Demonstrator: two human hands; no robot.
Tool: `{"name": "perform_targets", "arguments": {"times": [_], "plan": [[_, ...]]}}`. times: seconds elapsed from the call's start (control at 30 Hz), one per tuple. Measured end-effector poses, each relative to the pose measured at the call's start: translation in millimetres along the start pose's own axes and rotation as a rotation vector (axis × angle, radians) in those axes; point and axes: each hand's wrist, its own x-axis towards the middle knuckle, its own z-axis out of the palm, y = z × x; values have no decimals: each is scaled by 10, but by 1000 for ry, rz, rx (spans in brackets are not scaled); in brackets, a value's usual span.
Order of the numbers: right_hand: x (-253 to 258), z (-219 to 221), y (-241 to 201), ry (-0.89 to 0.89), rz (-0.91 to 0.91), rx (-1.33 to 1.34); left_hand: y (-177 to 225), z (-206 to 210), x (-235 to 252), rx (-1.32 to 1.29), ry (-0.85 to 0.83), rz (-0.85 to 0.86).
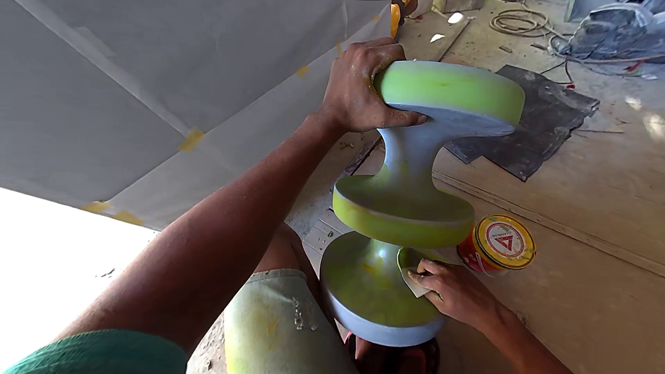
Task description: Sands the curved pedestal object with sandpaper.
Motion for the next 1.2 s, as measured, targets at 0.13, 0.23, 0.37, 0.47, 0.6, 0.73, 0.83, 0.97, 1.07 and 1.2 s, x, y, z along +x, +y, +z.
{"name": "perform_targets", "arguments": {"times": [0.13,0.23,0.37,0.47,0.6,0.73,0.83,0.97,1.07,1.2], "plan": [[-52,56,164,365,-71,65,33,-6,4,4,8,16],[73,224,143,560,-44,57,38,-6,1,4,8,13],[100,351,83,409,-109,124,6,-29,-35,-11,8,-1],[29,265,158,277,-165,120,-30,-42,-62,-10,13,-10],[68,258,319,480,-107,212,-34,-30,-41,-19,14,-7],[204,475,386,737,-97,166,-31,-9,-27,-26,12,-1],[173,483,356,605,-126,122,-48,-19,-27,-35,12,-14],[34,355,461,348,-142,56,-28,-12,-28,-27,8,-27],[-32,325,562,416,-140,171,-16,-1,-8,-19,6,-26],[128,431,452,696,-82,244,8,-1,9,-9,-8,-45]]}}
